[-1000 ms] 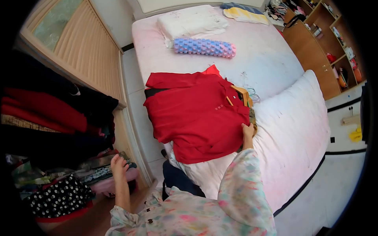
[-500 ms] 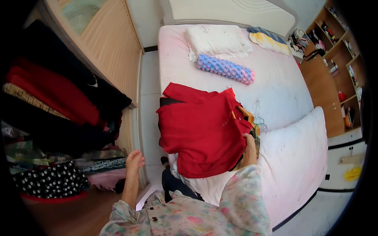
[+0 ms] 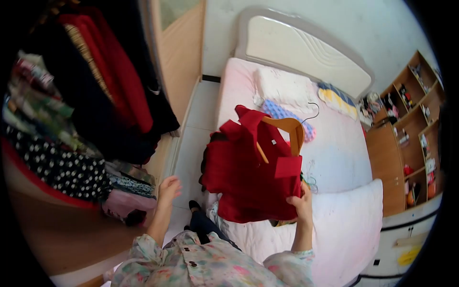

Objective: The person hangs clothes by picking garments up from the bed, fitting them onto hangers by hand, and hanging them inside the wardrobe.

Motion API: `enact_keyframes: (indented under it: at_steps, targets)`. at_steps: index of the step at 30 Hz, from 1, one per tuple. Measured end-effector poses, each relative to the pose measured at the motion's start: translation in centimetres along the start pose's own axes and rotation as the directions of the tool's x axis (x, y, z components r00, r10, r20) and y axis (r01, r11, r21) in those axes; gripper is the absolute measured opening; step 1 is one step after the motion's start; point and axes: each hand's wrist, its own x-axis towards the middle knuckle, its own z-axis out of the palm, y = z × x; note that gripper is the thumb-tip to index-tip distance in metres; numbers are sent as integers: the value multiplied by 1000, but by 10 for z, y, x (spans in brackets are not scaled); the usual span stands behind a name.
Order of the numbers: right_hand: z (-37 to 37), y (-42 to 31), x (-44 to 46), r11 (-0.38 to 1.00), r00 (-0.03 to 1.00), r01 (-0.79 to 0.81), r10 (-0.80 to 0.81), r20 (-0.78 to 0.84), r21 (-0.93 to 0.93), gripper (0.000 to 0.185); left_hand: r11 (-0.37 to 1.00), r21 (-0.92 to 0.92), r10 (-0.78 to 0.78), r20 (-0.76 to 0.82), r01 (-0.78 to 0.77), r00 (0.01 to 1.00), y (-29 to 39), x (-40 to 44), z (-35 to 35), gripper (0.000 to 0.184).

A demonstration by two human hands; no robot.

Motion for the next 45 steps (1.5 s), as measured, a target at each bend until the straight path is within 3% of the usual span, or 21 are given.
enact_keyframes:
  at_steps: [2, 4, 7, 8, 11, 14, 15, 17, 18, 20, 25, 28, 29, 32, 33, 35, 38, 39, 42, 43, 45]
  targets:
    - [12, -27, -18, 996, 988, 59, -49, 145, -69, 29, 998, -29, 57, 64, -56, 996, 20, -16, 4, 39]
    - [35, -69, -41, 998, 962, -17, 33, 272, -60, 27, 985, -94, 156, 124, -145, 980, 47, -29, 6, 50]
    - [47, -73, -50, 974, 879, 180, -96, 468, -139, 30, 908, -378, 262, 182, -179, 948, 99, -56, 8, 56]
    - [68, -100, -65, 991, 866, 19, 49, 498, -130, 31, 866, -460, 318, 210, -194, 925, 115, -65, 4, 55]
    - [87, -90, -57, 947, 682, 308, -158, 714, -85, 31, 677, -682, 463, 102, -277, 881, 139, -79, -13, 45]
    - [127, -118, -73, 993, 704, 100, -30, 709, -57, 34, 534, -760, 529, -39, -369, 848, 159, -102, -49, 37]
    - [131, -113, -66, 974, 649, 219, -95, 755, -66, 40, 499, -778, 528, -76, -381, 846, 162, -111, -64, 37]
    - [151, -133, -77, 988, 584, 142, -41, 811, -53, 49, 382, -793, 524, -237, -474, 818, 165, -134, -87, 36]
    - [157, -139, -79, 987, 531, 151, -36, 847, -53, 51, 323, -790, 516, -315, -522, 797, 165, -147, -97, 36]
    - [170, -149, -85, 984, 569, 173, -67, 819, -40, 52, 223, -763, 527, -429, -607, 734, 165, -179, -115, 36]
    - [197, -190, -88, 969, 332, 248, -98, 938, 13, 39, 35, -613, 518, -664, -789, 539, 145, -217, -129, 36]
    - [209, -204, -98, 969, 361, 237, -21, 932, -69, 39, -5, -429, 468, -799, -903, 377, 159, -232, -140, 36]
    - [212, -213, -88, 944, 291, 290, 67, 954, -155, 47, -19, -359, 408, -855, -933, 320, 168, -236, -143, 35]
    - [249, -222, -85, 986, 191, 158, 22, 981, -53, 57, -52, -297, 313, -911, -953, 267, 207, -259, -153, 34]
    - [264, -218, -79, 997, 118, 74, -14, 993, 6, 63, -85, -283, 303, -921, -955, 246, 213, -259, -158, 38]
    - [295, -232, -84, 995, -50, 77, -55, 997, 59, 59, -149, -248, 284, -938, -957, 199, 224, -254, -170, 46]
    - [345, -249, -93, 990, -212, 3, -138, 967, 142, 55, -95, -208, 392, -907, -973, 155, 242, -252, -176, 48]
    - [362, -254, -97, 986, -216, -13, -167, 962, 168, 55, -72, -140, 397, -912, -987, 101, 248, -245, -179, 49]
    - [409, -273, -116, 974, -204, -87, -224, 953, 210, 52, -75, -146, 538, -839, -986, 84, 268, -229, -182, 47]
    - [425, -277, -123, 964, -195, -143, -249, 949, 224, 51, -157, -190, 577, -814, -969, 66, 279, -234, -177, 51]
    - [457, -288, -134, 944, -204, -178, -312, 928, 278, 48, -26, -39, 579, -815, -999, 17, 295, -239, -176, 57]
